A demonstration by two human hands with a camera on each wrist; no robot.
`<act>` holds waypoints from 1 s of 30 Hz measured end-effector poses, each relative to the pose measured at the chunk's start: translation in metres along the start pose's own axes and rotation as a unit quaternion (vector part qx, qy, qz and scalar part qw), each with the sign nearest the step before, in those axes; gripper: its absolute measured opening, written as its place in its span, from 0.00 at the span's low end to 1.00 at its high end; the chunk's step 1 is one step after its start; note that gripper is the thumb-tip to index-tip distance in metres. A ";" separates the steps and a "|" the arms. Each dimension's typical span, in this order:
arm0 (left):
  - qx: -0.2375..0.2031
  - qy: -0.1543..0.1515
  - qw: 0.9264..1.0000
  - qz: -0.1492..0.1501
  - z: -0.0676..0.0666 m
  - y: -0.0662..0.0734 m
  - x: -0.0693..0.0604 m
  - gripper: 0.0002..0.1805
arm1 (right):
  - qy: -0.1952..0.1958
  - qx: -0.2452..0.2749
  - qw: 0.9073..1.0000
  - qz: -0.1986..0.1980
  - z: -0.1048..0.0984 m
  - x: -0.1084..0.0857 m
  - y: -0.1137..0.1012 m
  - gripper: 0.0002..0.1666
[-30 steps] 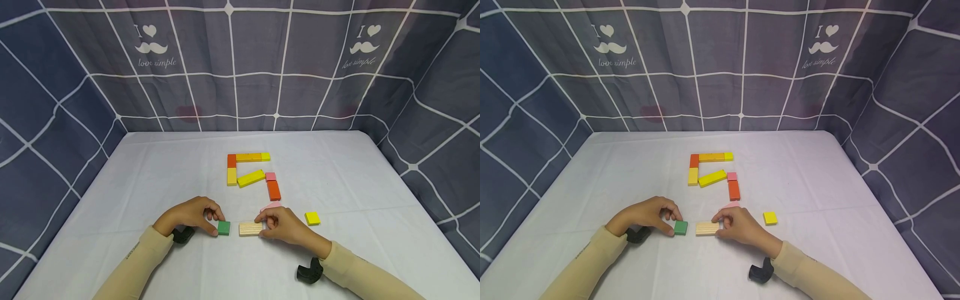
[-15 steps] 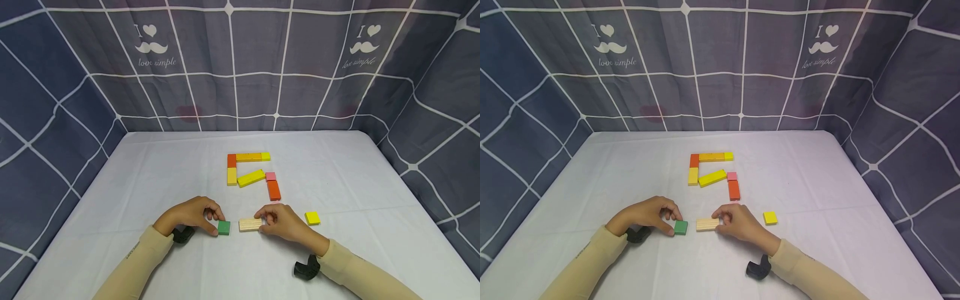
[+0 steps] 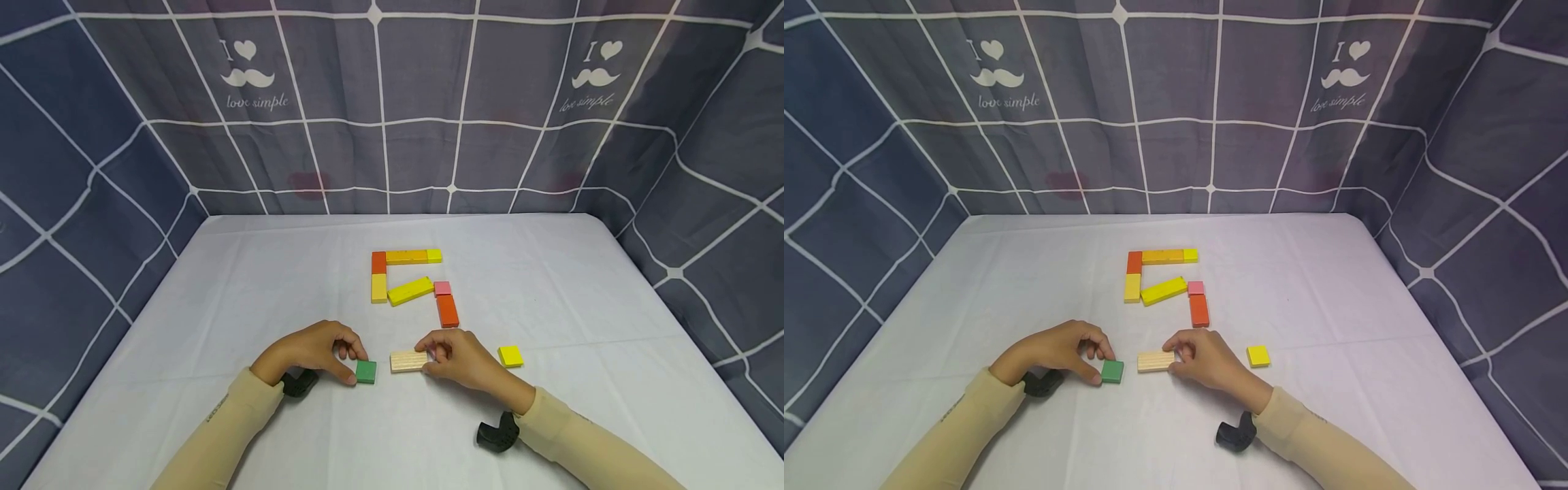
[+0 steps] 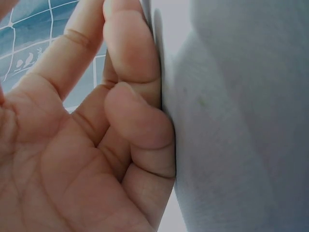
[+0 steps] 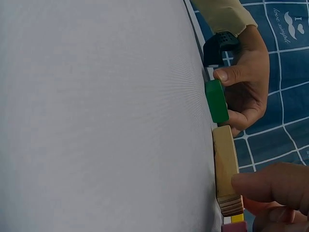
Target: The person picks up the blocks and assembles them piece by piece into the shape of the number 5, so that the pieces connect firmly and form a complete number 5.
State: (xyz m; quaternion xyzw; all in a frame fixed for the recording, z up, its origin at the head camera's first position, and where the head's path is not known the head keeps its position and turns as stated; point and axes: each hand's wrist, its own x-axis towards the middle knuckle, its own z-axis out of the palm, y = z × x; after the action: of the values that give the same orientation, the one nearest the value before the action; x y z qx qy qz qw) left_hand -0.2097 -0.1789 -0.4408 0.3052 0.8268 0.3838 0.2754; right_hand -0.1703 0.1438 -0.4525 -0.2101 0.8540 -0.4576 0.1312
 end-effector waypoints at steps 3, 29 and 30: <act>-0.001 0.000 1.000 0.002 0.000 0.000 0.000 0.13 | 0.002 -0.001 1.000 0.005 0.000 0.001 -0.001 0.16; 0.002 0.002 1.000 0.005 0.000 0.000 0.000 0.13 | 0.020 -0.004 1.000 0.004 0.001 0.006 -0.001 0.16; 0.003 0.002 1.000 0.006 0.000 0.000 0.000 0.13 | 0.020 -0.004 1.000 0.003 0.001 0.006 -0.001 0.16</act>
State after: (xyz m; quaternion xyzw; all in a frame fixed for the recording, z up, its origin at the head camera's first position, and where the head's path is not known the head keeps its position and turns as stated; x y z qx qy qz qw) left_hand -0.2097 -0.1795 -0.4409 0.3102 0.8265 0.3837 0.2710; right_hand -0.1750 0.1397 -0.4519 -0.1988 0.8588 -0.4581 0.1148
